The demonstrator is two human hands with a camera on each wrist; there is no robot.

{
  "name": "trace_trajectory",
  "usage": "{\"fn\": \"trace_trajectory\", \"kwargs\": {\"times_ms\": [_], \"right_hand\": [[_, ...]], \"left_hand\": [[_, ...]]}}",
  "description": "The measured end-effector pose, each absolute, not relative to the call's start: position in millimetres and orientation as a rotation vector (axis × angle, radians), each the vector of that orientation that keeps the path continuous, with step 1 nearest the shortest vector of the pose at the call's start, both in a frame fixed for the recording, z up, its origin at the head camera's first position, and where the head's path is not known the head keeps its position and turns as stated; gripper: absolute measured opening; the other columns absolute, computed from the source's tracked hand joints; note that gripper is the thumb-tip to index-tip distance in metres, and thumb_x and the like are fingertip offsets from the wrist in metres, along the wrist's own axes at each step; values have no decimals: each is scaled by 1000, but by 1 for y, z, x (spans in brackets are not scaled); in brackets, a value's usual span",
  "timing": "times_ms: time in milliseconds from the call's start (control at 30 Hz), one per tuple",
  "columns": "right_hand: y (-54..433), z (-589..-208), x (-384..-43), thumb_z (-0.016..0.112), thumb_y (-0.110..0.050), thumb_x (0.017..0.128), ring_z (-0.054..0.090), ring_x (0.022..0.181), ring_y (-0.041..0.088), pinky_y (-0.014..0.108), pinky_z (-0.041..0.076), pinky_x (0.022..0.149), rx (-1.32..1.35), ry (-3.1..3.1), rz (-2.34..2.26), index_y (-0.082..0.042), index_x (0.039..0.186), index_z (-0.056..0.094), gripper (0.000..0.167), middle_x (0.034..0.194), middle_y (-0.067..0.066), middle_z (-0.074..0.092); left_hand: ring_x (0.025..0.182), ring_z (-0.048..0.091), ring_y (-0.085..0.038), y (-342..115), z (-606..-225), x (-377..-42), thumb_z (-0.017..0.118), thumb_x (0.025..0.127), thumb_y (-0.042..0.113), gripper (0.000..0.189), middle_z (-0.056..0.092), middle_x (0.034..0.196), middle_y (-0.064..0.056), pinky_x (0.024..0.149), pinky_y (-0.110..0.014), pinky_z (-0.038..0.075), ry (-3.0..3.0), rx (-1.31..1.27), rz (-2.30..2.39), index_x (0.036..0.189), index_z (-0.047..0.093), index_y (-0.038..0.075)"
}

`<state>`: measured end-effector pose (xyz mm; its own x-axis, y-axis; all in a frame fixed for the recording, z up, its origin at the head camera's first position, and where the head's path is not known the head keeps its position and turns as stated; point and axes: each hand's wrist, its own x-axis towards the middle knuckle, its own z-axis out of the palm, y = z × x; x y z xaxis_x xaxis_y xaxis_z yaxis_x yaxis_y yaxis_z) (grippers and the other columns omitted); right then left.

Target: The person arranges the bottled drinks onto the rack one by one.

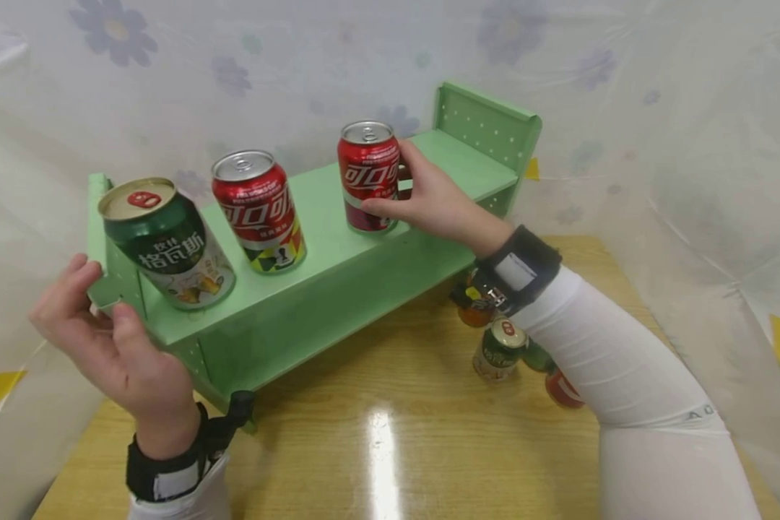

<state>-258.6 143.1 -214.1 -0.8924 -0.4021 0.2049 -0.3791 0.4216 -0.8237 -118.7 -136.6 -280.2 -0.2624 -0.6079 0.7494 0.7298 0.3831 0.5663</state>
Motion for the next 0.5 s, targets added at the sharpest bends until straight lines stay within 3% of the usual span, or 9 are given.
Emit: {"fn": "trace_trajectory", "kwargs": {"times_ms": [500], "right_hand": [[128,-218,-255,77,-10,89,51,137,24,44,49,108,-797,2595,-1561,-10,154,35,78,148,10,50]], "left_hand": [[132,41,-30,-138,-281,-120,37,86,-4,33,47,125,-15,99,-28,38,-1323,-110,-1285,113,54,-12]]}}
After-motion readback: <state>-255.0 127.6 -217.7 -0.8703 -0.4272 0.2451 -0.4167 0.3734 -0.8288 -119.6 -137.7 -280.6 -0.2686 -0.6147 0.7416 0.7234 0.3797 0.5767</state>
